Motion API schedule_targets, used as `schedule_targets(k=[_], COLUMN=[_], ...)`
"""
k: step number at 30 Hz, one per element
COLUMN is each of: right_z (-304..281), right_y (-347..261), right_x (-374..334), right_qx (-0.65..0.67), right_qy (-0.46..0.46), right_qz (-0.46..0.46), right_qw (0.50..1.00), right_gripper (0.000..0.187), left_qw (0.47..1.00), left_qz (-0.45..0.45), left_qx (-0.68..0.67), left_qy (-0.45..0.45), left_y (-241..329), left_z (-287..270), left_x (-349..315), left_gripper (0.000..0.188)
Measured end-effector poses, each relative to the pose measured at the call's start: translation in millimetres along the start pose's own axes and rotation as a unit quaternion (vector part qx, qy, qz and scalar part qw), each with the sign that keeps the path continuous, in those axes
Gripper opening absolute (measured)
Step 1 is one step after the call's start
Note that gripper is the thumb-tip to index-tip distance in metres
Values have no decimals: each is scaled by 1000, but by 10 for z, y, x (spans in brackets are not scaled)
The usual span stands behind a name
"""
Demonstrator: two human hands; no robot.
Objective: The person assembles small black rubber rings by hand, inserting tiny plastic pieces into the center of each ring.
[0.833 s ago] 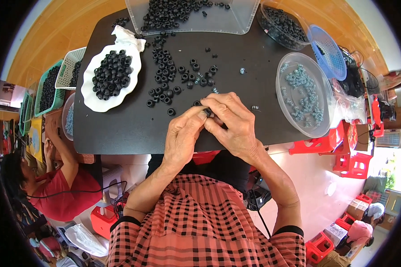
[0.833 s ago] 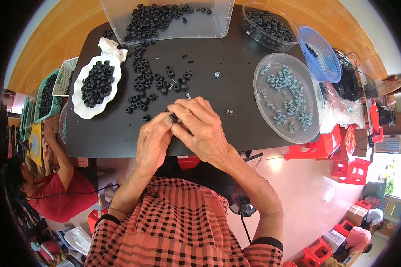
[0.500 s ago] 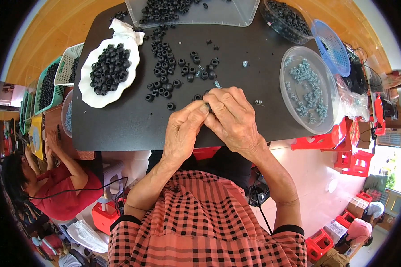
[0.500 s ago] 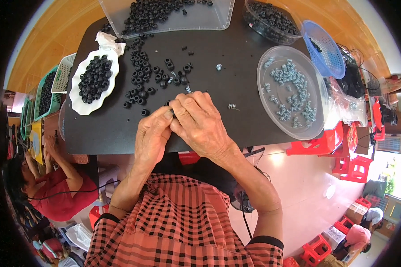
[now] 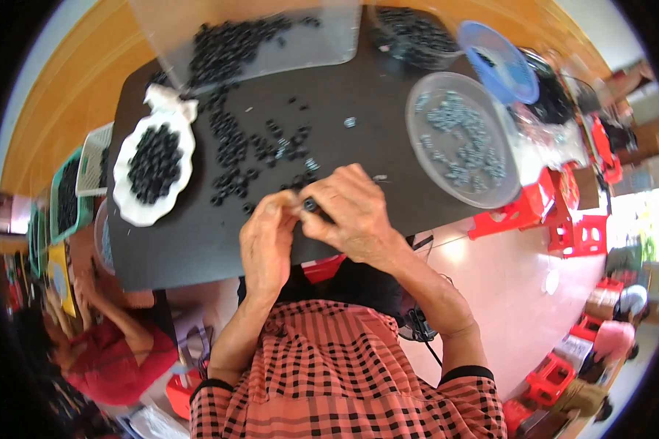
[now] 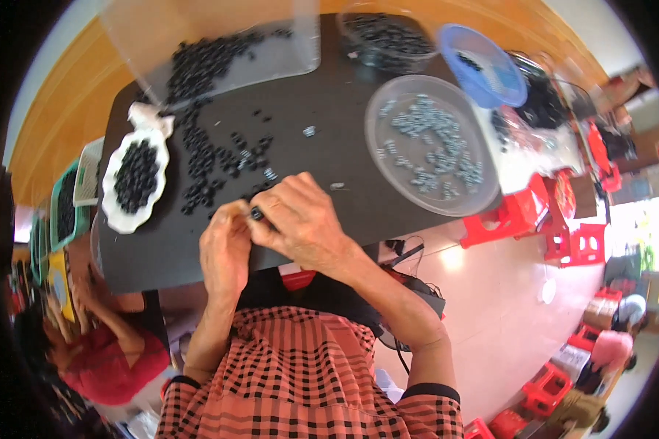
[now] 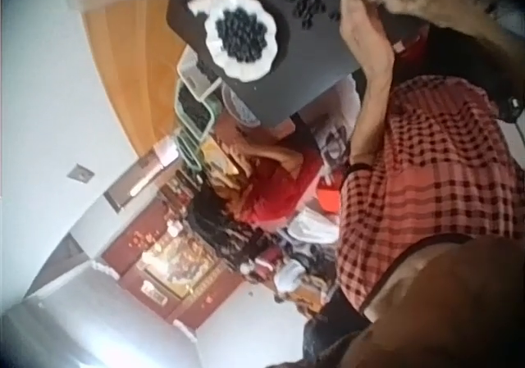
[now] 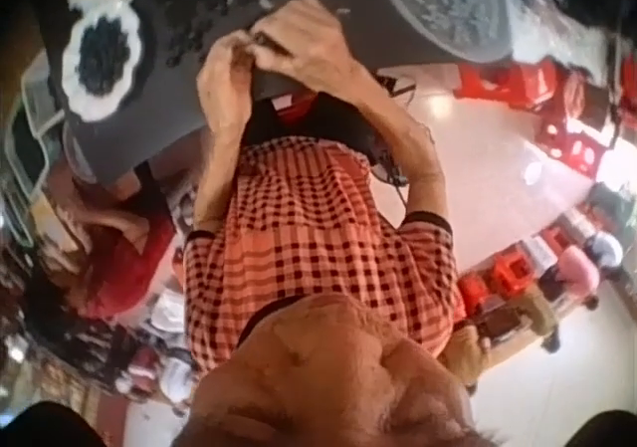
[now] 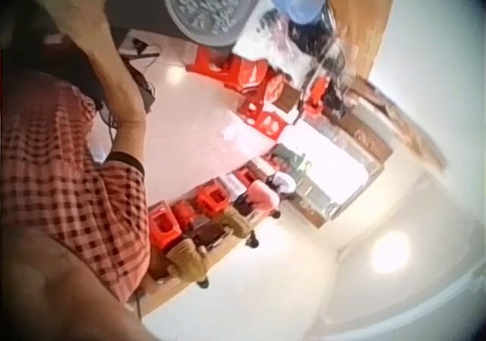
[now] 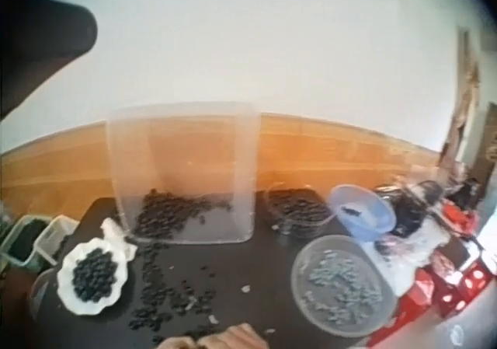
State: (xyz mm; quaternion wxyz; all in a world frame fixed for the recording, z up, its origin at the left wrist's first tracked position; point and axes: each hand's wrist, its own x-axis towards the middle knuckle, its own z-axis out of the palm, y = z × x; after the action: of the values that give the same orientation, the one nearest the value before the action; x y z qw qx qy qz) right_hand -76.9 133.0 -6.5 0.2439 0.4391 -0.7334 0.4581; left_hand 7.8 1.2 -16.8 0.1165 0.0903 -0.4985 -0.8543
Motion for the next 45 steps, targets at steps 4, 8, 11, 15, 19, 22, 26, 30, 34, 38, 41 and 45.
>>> schedule_targets(k=[4, 8, 11, 15, 19, 22, 26, 30, 34, 38, 41, 45], right_z=[-50, -344, -809, -1111, -1284, -1459, -1218, -697, -354, -43, 104, 244], right_y=[-22, -41, 177, 695, 1374, 1846, 1929, 1234, 927, 1053, 1159, 1157], right_x=[-21, 34, 180, 411, 872, 1117, 1106, 903, 866, 924, 1029, 1083], right_qx=[14, -25, -160, -143, -226, -290, -336, -55, -13, -5, -30, -29], right_qy=[2, 6, -12, 37, 40, 29, 106, -25, -155, -175, -221, -237], right_qz=[1, -4, 53, 158, 247, 237, 76, 145, 133, 109, 122, 114], right_qw=[1000, 1000, 986, 976, 941, 927, 933, 988, 979, 978, 967, 964], right_gripper=[18, 18, 15, 17, 27, 28, 21, 15, 16, 17, 19, 21], left_qw=[990, 963, 959, 942, 942, 944, 945, 944, 952, 953, 954, 949], left_qz=[9, 73, 87, 98, 72, 69, 90, 116, 96, 98, 99, 116], left_qx=[139, 254, 257, 311, 318, 311, 300, 288, 269, 263, 256, 264], left_qy=[16, -50, -83, -82, -80, -86, -97, -111, -113, -116, -120, -125], left_y=[39, 16, 24, 79, 111, 98, 57, 49, 70, 62, 77, 87], left_z=[58, 93, 67, 112, 151, 167, 129, 63, 71, 91, 94, 94], left_x=[-19, -5, 18, -6, -38, -17, 14, 16, 10, 21, 19, 19], left_gripper=[31, 31, 30, 27, 25, 22, 21, 19, 17, 15, 14, 13])
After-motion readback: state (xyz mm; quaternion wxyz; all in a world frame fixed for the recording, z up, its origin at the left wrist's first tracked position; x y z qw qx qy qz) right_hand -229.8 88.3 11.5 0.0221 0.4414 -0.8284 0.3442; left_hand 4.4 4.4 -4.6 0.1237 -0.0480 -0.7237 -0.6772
